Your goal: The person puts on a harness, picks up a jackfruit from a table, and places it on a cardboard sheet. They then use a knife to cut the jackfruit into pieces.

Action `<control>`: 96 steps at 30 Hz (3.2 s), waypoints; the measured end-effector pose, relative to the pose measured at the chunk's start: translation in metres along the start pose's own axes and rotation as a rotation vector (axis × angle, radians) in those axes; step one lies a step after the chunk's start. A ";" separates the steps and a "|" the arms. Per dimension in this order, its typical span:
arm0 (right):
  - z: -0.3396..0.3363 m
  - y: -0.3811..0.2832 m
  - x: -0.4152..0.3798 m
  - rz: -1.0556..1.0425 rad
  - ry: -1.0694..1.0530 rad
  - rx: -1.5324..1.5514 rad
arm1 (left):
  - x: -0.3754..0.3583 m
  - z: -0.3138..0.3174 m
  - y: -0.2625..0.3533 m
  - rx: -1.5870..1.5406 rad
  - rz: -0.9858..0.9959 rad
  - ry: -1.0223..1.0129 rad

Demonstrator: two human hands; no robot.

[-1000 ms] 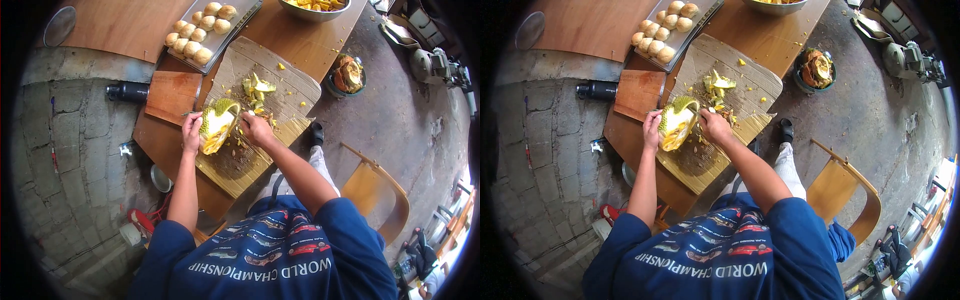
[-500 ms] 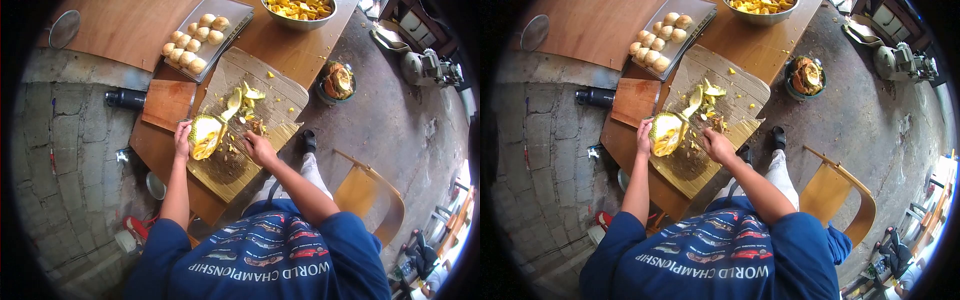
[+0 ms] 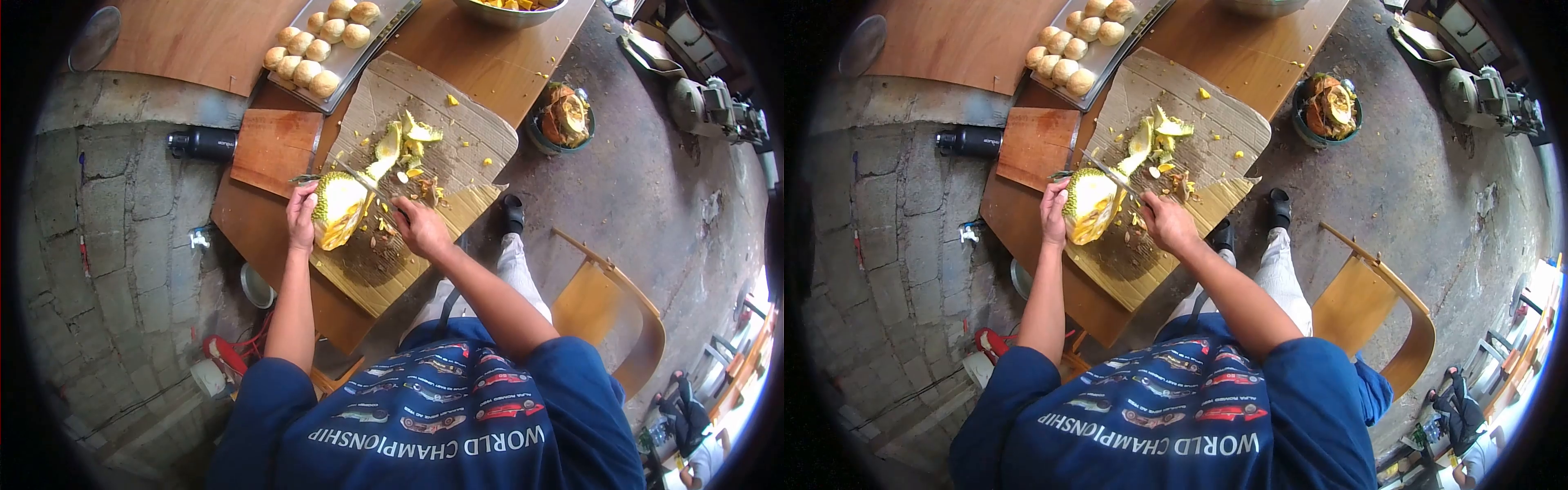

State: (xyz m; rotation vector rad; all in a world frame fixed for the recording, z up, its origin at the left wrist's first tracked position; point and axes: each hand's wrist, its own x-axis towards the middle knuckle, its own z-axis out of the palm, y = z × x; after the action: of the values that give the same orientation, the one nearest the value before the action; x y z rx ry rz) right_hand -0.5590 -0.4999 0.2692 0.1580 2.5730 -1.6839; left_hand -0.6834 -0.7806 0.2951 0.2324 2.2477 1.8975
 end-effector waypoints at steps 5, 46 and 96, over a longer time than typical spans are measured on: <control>0.011 -0.009 0.052 0.212 -0.145 -0.035 | 0.000 0.008 0.009 0.030 0.036 -0.050; -0.017 -0.007 -0.036 0.339 -0.084 0.236 | -0.014 -0.025 -0.026 -0.135 -0.050 0.045; -0.064 -0.022 -0.051 0.225 -0.063 0.176 | -0.023 -0.011 0.013 -0.015 -0.036 0.027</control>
State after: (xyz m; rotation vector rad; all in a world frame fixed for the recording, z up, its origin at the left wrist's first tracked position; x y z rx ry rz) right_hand -0.5110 -0.4522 0.3202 0.3814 2.2629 -1.7949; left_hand -0.6638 -0.7941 0.3110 0.1631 2.2390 1.9093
